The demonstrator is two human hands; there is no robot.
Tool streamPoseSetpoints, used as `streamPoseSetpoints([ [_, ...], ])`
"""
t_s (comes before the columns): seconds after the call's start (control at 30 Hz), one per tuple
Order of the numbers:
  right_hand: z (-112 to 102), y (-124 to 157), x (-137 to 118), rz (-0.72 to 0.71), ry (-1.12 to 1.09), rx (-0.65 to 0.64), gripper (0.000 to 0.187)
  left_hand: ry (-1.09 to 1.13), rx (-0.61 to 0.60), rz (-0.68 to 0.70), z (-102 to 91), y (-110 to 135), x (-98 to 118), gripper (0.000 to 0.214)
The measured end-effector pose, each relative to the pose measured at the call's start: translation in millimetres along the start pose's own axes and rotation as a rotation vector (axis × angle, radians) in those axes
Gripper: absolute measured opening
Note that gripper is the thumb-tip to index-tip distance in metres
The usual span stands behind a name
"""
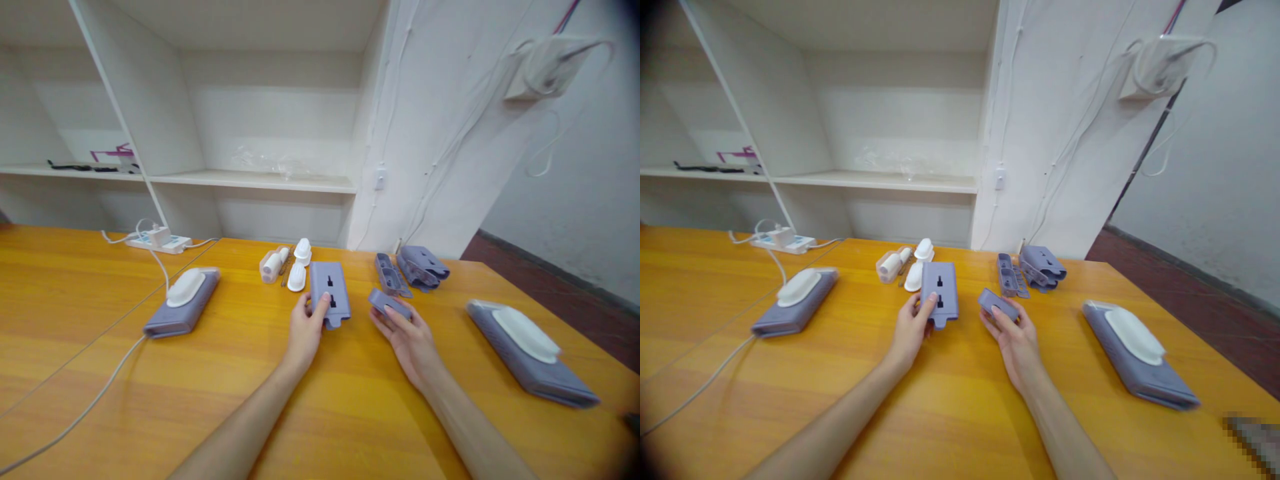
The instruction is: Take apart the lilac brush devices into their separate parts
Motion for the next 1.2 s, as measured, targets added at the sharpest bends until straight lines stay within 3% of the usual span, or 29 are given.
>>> streamPoseSetpoints([
  [0.13, -5, -2, -1, -0.054, 0.100, 0.032, 0.043, -0.039, -0.056, 0.060, 5.2, 2, 3, 0.045],
  [0.23, -7, -2, -6, -0.145, 0.321, 0.075, 0.049, -0.054, -0.041, 0.075, 3.5, 1, 0, 0.048],
  [0.4, 0, 5, -18, -0.321, 0.758, 0.107, 0.048, -0.054, 0.091, 0.178, -8.8, 6, 16, 0.048],
  [0.53, -5, 6, -16, -0.316, 1.116, 0.176, 0.047, 0.050, 0.182, 0.220, -21.3, 12, 28, 0.046],
  [0.77, 15, 10, -7, -0.414, 1.595, 0.110, 0.047, 0.035, 0.074, 0.194, -12.3, 11, 27, 0.045],
  [1.07, 29, 16, -3, -0.521, 1.675, 0.023, 0.054, 0.077, -0.024, 0.280, 8.5, 36, 39, 0.041],
  [1.13, 38, 23, -11, -0.620, 1.645, 0.019, 0.056, 0.072, -0.005, 0.332, 7.0, 44, 42, 0.046],
  [1.2, 49, 40, -29, -0.810, 1.570, 0.056, 0.059, 0.056, 0.004, 0.391, 4.6, 52, 44, 0.052],
])
Point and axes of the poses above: each hand's wrist, its own y-axis away from the middle knuckle, its own z-axis out of the palm, x = y × z, the point moved 10 cm from there along -y, towards the middle knuckle, and after that the axes turned 2 degrees about x, right-handed, at the moved point
